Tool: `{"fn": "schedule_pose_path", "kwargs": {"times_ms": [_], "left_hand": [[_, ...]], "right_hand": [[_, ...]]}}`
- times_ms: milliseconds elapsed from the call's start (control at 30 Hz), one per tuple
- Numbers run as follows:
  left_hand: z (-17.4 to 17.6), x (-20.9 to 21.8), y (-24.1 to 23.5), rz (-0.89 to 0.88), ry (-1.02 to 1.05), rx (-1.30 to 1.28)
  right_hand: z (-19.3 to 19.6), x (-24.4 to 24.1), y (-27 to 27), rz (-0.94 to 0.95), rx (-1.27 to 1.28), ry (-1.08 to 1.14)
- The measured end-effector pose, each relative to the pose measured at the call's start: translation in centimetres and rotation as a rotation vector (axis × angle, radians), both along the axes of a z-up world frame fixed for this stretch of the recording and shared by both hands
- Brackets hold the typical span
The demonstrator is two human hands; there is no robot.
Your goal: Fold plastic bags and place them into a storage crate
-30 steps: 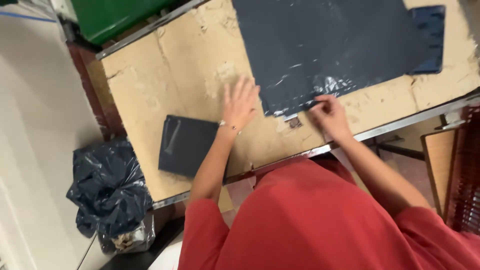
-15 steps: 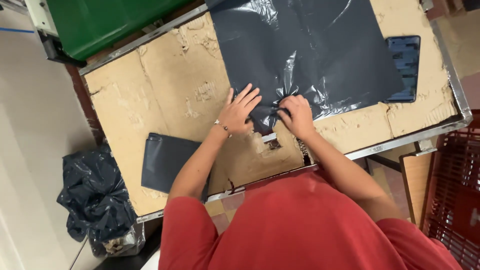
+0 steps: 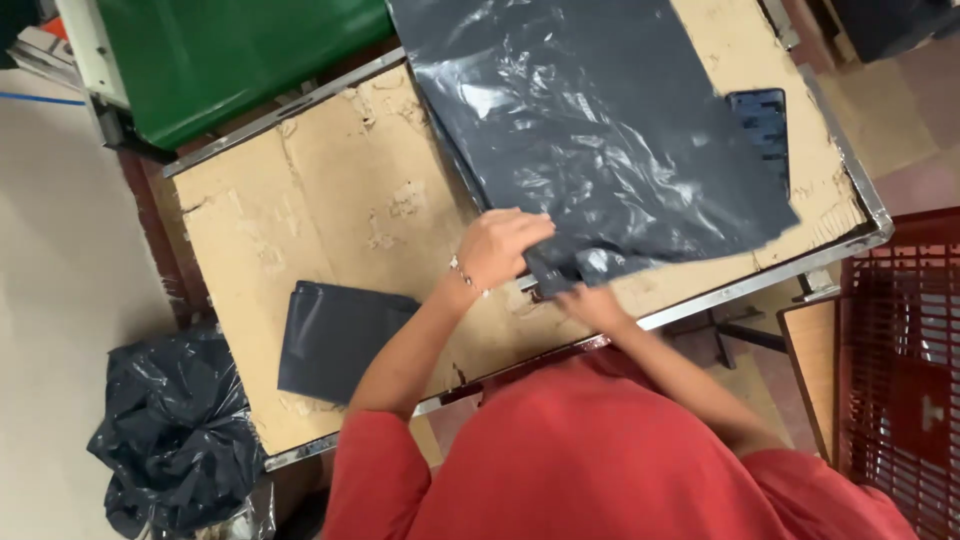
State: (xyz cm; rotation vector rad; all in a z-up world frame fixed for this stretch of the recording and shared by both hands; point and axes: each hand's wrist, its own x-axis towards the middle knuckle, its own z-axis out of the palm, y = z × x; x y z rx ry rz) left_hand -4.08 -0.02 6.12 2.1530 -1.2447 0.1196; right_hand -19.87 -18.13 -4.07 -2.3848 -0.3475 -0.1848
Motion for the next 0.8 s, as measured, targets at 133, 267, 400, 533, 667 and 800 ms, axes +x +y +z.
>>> {"fn": "schedule_pose_path", "kwargs": {"times_ms": [133,267,400,533,667,800], "left_hand": [[9.3,-7.7,0.6,-0.193,-0.193,-0.224],[20.3,-15.7,3.3,-0.341,-0.118,-0.305],[26.8,-16.2,6.8,-0.621,0.327,-0.261],[26.9,-13.6,8.2,-0.527,0.696,-0.463],[16.4,-5.2,9.6,0.184,0.588,-0.421],[8.2,9.5,7.1,0.649,0.538,-0.309]], "right_hand": [[-8.2,0.2,-8.6,-0.372,-0.304,0.852],[-4.1,-4.4,-13.1,-0.409,-0.125,0.594],[8.0,-11.5,-19.1,-0.414,0.037,0.349],[26.4,-13.8,-19.8,-0.434,0.218,0.114],[30.7,-4.0,-18.7,-0.440,0.395,-0.127],[22.5,13.2,-23.0,-0.317,0.688,0.011]]}}
